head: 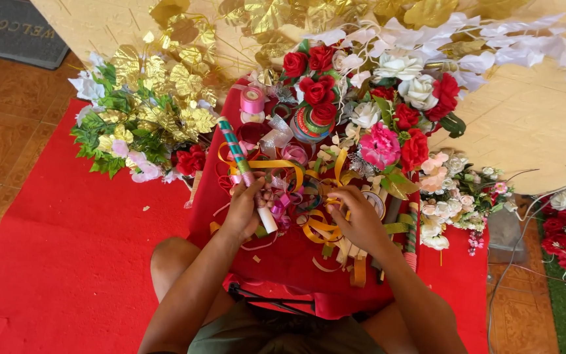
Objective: The person sits on a red mat and wraps colorful ribbons around cylindrical sticks. They handle multiple ribbons and sticks, winding the material around the sticks by hand.
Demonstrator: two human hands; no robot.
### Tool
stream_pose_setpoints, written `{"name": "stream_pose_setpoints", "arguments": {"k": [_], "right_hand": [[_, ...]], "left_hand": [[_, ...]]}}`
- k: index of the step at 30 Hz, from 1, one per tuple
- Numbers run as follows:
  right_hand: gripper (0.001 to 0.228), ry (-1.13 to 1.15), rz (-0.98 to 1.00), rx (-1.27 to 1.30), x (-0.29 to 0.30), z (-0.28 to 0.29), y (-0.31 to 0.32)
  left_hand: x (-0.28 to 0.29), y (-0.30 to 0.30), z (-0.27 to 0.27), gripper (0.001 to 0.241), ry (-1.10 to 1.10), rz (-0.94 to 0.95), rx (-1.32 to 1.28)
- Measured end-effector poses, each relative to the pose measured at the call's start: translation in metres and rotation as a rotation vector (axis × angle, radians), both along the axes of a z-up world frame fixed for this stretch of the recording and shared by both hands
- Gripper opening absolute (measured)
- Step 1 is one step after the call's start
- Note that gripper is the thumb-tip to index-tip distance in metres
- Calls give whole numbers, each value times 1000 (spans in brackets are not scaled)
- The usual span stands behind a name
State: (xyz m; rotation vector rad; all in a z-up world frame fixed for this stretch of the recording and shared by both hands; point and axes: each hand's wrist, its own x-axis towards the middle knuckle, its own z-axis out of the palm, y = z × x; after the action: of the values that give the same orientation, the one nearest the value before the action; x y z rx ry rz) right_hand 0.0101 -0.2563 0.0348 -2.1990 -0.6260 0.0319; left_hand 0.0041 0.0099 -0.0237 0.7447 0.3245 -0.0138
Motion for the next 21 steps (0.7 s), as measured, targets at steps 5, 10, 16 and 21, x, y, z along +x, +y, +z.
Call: {"name": "stream_pose_setpoints", "arguments": {"k": [5, 10, 16, 21], "right_hand": [[19, -322, 74, -357, 15, -34, 12], [19, -260, 104, -186, -2, -71, 15], [19, -258, 46, -94, -19, -79, 18], [18, -263, 24, -109, -15, -73, 32]], "left_hand": [[4, -1, 1, 18, 24, -18, -44], [1, 4, 9, 18, -7, 27, -7], [5, 26, 21, 19, -78, 96, 24], [3, 23, 15, 21, -80, 108, 21]]}}
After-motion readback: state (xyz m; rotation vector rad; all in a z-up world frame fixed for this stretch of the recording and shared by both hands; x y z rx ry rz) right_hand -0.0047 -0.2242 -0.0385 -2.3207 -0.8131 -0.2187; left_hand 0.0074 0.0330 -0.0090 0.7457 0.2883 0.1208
